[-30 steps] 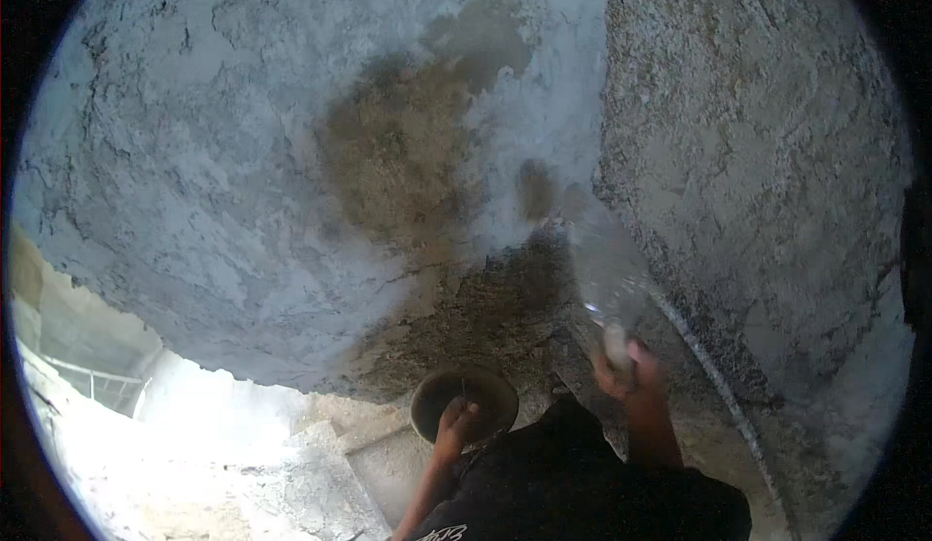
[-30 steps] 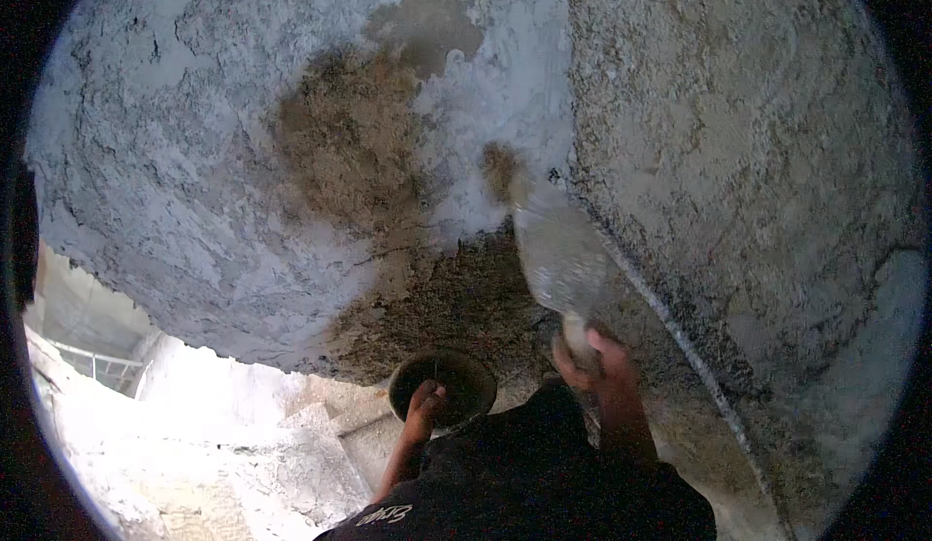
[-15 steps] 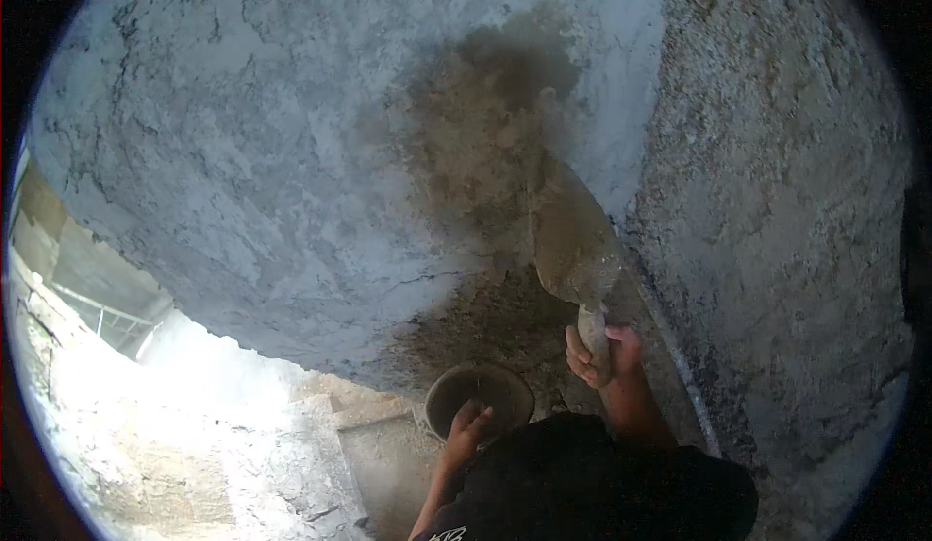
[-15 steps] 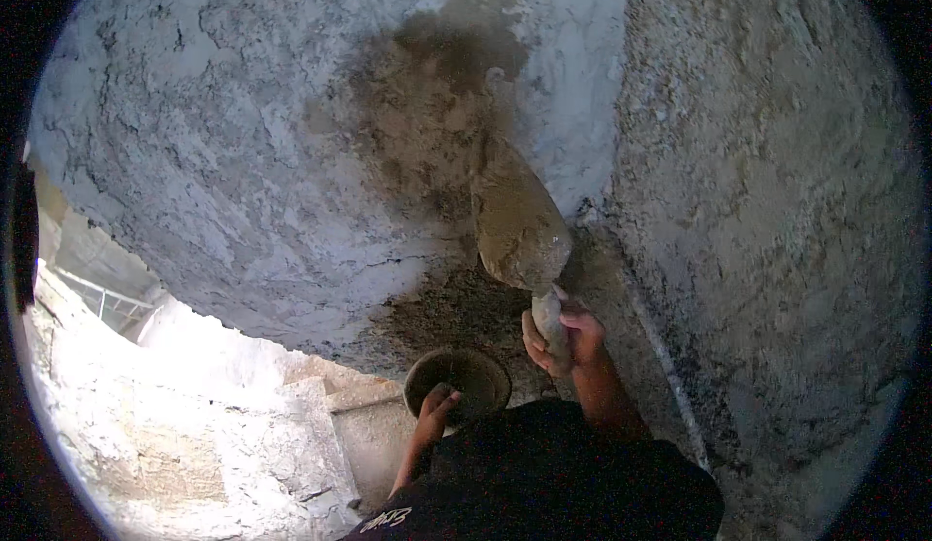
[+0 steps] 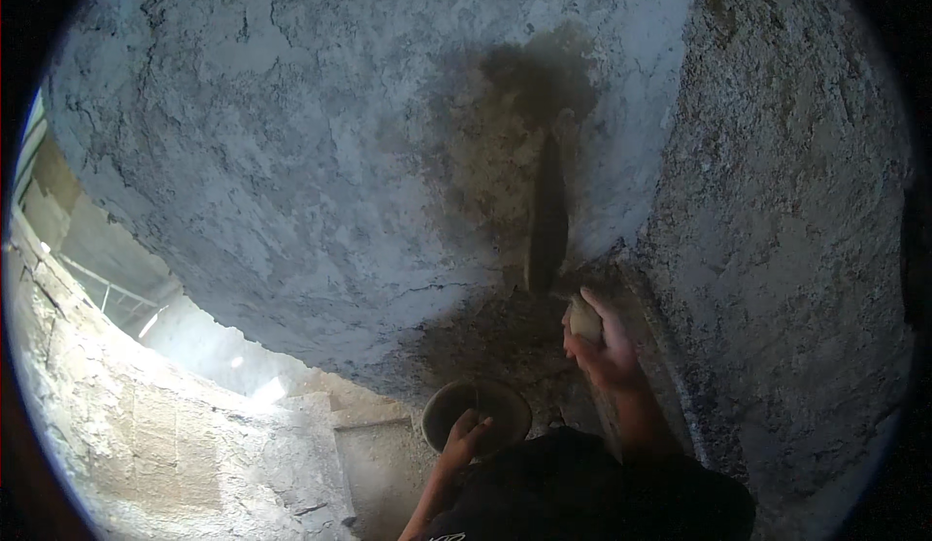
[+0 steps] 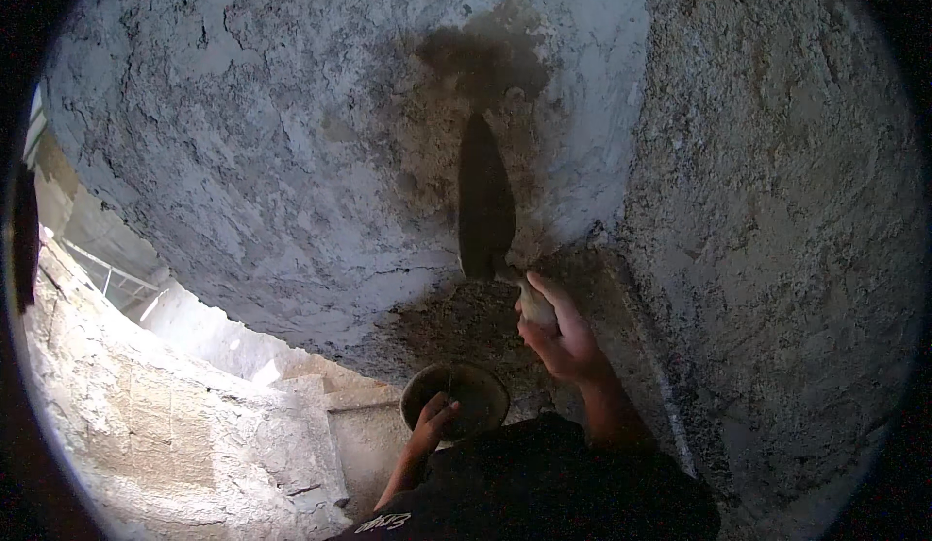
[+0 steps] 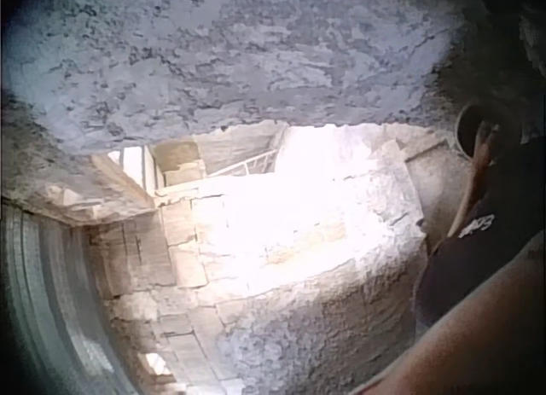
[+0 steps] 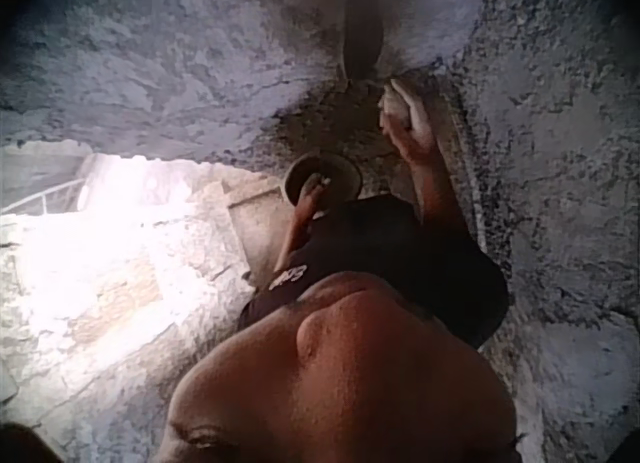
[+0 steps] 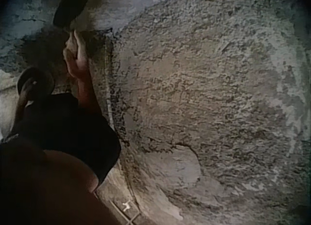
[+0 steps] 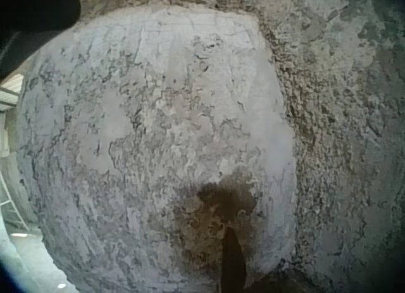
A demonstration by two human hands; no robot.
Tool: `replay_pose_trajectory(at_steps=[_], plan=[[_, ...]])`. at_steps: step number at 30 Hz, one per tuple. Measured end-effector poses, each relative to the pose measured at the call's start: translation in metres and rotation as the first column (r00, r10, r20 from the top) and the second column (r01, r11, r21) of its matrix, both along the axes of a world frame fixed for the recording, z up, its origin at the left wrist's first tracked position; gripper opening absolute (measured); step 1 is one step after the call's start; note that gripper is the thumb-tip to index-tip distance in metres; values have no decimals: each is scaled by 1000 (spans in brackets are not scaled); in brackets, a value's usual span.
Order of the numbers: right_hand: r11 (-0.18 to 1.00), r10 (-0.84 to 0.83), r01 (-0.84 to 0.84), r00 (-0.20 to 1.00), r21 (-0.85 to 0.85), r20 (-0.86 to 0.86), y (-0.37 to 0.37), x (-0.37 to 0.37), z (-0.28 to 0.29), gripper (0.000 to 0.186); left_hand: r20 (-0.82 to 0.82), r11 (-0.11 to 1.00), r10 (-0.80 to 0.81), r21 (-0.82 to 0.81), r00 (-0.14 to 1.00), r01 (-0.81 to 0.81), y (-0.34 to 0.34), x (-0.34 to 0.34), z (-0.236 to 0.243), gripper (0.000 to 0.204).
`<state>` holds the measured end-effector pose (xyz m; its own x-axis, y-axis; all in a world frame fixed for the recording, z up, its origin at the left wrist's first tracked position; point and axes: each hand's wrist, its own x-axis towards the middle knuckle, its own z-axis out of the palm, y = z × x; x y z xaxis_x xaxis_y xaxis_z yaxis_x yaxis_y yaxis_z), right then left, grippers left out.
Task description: The person applies plaster or cement mixture to a wall using a trowel and a float.
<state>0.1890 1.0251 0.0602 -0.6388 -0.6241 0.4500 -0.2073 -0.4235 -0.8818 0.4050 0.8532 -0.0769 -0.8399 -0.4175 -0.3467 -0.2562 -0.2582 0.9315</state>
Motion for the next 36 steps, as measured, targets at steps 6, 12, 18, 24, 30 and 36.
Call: replay_pose_trajectory(at_steps=[6, 12, 18, 24, 30, 36], plan=[[852, -355, 517, 688, 85, -634, -26, -11, 19, 45, 17, 999, 42, -5, 999, -41, -2, 7, -3, 30], [764, -412, 643, 544, 48, -731, -52, -26, 33, 44, 16, 999, -17, -39, 1000, 18, -5, 14, -16, 29], [697, -340, 702, 505, 148, -793, -64, -30, 20, 42, 3, 999, 3, -35, 1000, -3, -9, 19, -16, 30], [777, -426, 629, 533, 6, -731, -43, -16, -5, 41, -9, 997, 38, -67, 999, -39, -5, 7, 3, 34], [666, -348, 713, 558, 221, -753, -43, -40, 61, 42, -48, 993, -19, -115, 999, 14, -12, 9, -24, 30], [641, -365, 741, 523, 200, -770, -18, -27, -6, 43, -23, 980, -124, -159, 992, 119, -8, 2, -12, 30]])
